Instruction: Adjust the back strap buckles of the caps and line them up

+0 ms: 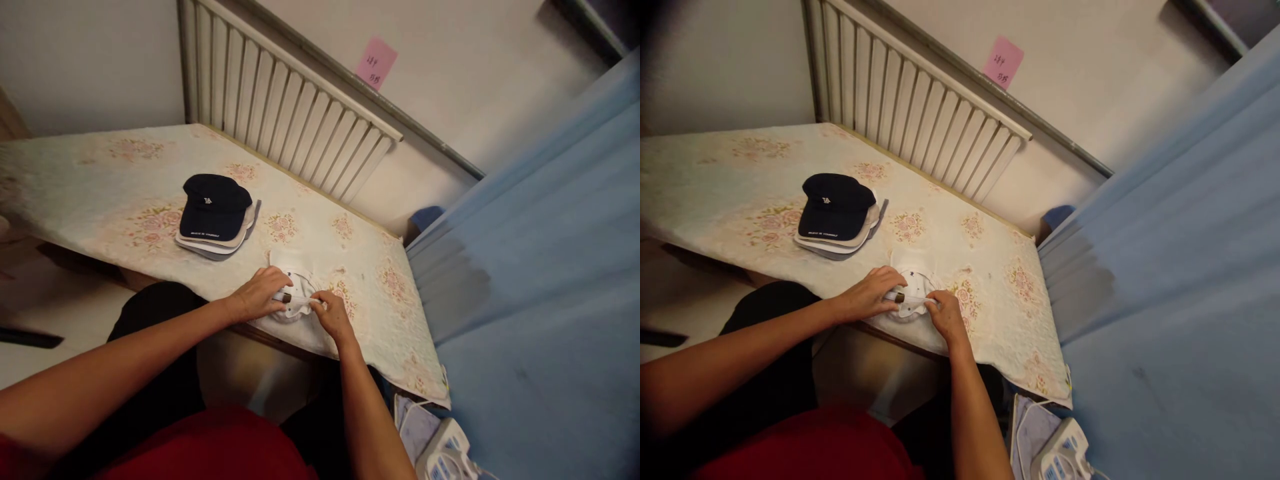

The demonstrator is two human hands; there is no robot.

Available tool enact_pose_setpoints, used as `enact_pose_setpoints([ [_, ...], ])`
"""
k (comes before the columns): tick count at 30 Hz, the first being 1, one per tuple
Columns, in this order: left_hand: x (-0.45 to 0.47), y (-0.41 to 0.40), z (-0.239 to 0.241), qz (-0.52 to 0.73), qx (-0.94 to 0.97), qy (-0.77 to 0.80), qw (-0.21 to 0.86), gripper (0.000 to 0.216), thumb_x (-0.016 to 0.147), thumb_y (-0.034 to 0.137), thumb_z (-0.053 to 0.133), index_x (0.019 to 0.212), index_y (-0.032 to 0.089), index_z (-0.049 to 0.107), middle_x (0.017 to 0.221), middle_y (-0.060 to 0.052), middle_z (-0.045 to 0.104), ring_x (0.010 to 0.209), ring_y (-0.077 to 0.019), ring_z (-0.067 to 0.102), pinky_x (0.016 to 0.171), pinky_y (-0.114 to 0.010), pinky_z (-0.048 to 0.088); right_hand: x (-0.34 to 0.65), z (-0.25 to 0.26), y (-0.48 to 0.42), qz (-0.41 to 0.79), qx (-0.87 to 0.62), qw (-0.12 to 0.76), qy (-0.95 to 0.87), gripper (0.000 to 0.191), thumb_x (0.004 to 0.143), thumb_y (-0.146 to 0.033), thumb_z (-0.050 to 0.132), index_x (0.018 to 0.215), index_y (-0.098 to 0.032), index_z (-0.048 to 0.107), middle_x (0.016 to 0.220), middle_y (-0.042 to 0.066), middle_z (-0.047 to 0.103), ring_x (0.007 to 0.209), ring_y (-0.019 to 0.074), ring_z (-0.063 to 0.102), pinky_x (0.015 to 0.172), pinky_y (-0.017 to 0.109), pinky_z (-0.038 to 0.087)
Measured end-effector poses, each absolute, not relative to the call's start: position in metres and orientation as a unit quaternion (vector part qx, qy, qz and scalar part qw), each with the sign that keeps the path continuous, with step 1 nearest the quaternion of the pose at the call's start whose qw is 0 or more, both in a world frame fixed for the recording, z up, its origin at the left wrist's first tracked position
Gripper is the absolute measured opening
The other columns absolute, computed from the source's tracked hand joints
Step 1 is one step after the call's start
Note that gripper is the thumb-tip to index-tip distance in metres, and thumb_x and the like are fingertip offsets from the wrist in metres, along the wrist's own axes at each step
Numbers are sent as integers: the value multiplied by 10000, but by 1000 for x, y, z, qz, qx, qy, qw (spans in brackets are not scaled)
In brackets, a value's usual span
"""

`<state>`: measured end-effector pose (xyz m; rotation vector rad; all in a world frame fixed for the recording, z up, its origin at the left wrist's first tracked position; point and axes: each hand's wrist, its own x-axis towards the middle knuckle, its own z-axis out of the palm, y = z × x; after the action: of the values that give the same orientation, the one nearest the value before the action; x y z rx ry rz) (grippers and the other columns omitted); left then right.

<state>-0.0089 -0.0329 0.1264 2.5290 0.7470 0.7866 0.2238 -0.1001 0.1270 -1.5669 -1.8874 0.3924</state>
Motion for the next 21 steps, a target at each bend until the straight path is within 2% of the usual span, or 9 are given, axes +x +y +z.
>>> enact_pose_setpoints([
  [7,-7,-50,118,333,886,302,112,85,804,189,545,886,181,523,916,-68,530,938,-231,454,843,-359,380,222,128,-103,128,-598,322,-723,120,788,-199,564,786,-214,682,794,20,689,812,185,602,755,304,460],
  [12,-7,-49,116,336,880,320,105,69,791,135,525,839,182,513,848,-62,531,876,-223,455,801,-344,386,216,131,-104,106,-597,334,-721,127,763,-178,609,866,-213,675,863,39,680,871,206,587,848,362,447],
  [14,-5,-47,113,334,875,330,116,65,787,144,535,831,184,510,814,-55,536,843,-219,464,781,-338,387,211,134,-105,85,-588,333,-732,165,764,-188,628,924,-212,661,909,50,676,909,215,581,925,409,416],
  [17,-3,-46,108,321,862,356,167,48,792,201,556,816,192,516,784,-41,546,798,-207,489,738,-317,391,198,139,-109,49,-560,322,-762,229,781,-234,649,1009,-224,625,972,49,661,977,220,566,1056,485,300],
  [21,-2,-48,110,299,829,390,265,53,799,257,543,795,204,548,772,-24,575,771,-189,527,716,-291,388,178,143,-112,-6,-528,285,-800,264,816,-301,636,1071,-244,596,1002,40,633,1037,213,535,1106,496,227],
])
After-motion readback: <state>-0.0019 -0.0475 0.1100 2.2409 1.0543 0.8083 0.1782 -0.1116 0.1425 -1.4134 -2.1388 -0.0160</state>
